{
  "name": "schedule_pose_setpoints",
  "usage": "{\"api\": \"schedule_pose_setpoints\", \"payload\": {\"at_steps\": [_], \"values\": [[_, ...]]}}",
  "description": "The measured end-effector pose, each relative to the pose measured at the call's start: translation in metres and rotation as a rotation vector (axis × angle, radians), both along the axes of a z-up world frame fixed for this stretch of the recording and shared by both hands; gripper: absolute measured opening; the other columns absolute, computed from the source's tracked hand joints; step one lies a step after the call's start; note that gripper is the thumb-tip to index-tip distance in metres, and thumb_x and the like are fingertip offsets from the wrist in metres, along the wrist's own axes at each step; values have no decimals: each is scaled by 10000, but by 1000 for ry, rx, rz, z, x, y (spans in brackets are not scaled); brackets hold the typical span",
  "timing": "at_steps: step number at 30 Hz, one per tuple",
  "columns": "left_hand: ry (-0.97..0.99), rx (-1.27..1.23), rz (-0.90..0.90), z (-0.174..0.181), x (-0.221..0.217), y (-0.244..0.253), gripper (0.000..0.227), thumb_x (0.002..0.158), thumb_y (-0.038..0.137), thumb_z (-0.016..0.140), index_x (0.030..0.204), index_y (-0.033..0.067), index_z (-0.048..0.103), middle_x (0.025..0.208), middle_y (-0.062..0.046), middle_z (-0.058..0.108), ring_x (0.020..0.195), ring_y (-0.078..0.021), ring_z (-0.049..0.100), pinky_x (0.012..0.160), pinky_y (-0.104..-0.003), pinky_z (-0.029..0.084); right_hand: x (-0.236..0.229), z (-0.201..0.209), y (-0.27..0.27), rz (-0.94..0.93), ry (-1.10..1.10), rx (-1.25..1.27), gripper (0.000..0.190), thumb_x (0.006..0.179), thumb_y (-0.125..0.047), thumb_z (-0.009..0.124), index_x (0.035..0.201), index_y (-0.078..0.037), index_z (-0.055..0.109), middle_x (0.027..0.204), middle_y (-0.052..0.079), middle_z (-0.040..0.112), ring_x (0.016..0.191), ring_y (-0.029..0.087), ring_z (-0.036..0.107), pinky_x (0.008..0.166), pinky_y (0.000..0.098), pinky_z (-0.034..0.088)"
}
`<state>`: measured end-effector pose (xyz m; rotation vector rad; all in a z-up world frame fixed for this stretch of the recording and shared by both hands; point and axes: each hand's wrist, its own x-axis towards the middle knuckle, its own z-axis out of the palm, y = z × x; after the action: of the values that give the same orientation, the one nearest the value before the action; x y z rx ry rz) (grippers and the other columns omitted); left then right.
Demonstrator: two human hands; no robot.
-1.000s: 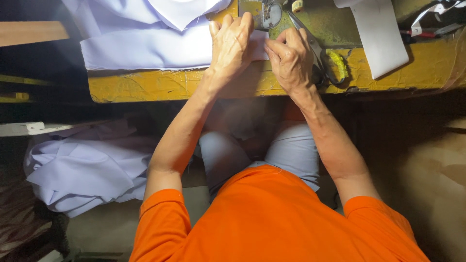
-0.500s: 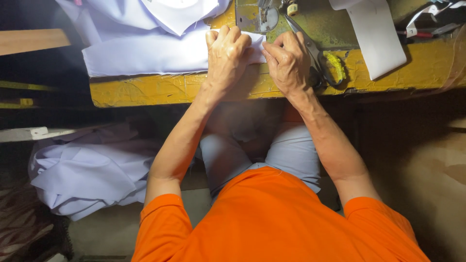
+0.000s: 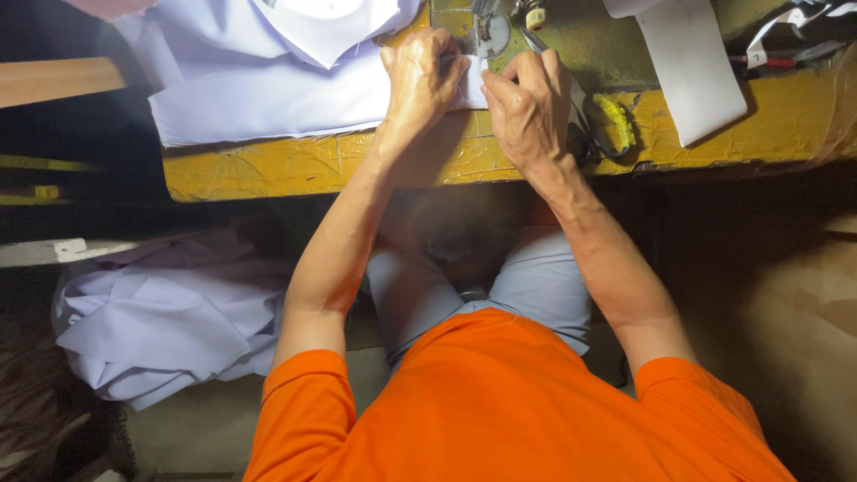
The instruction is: The person folds a piece of white fabric on a yellow workbench and uses scissors to trim the edges. They then unfold the fabric, fold it again, and continue cutting along the edges to shape the material.
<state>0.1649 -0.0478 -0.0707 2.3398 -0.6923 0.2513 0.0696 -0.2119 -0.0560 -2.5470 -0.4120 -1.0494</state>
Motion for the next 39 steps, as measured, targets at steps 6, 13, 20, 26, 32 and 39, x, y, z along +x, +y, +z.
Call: {"api": "schedule_pose_setpoints", "payload": {"at_steps": [6,13,20,26,32,39], "values": [[-65,-109,-130,-3,16,2,119,874,100,609,805,143,521,809,-6,628,787,-231,594,694,-414,270,22,-20,-4,-39,19,24,92,915,-65,841,993,-17,830,745,48,500,774,213,460,652,360,399],[-142,-153,-246,-5,29,3,114,922,31,559,854,97,494,822,-63,586,809,-245,565,787,-470,380,34,-32,-4,-76,0,44,93,947,-83,797,1011,-21,825,749,39,487,776,204,451,662,363,391],[-136,-161,-394,-3,44,5,148,929,-26,579,860,73,493,850,-84,588,780,-235,562,715,-410,454,33,-22,1,-95,-40,43,48,933,-8,764,904,7,798,727,45,465,727,194,446,689,369,397],[-131,-165,-438,3,48,6,131,920,-26,593,867,57,507,841,-93,563,755,-245,533,664,-396,443,35,-22,3,-129,-43,35,63,908,-36,821,861,-8,791,725,28,474,732,189,444,661,349,414],[-157,-147,-443,-1,52,6,132,920,-32,573,864,68,508,820,-74,563,743,-220,525,686,-381,452,34,-24,2,-130,-43,49,60,894,-48,830,862,-20,786,740,33,482,752,202,444,628,346,388],[-159,-151,-438,-9,55,4,169,908,-54,547,834,89,494,805,-50,584,731,-199,560,682,-360,506,-63,69,-73,-201,-126,92,192,1073,-9,672,931,71,773,975,193,655,958,345,606,857,450,474]]}}
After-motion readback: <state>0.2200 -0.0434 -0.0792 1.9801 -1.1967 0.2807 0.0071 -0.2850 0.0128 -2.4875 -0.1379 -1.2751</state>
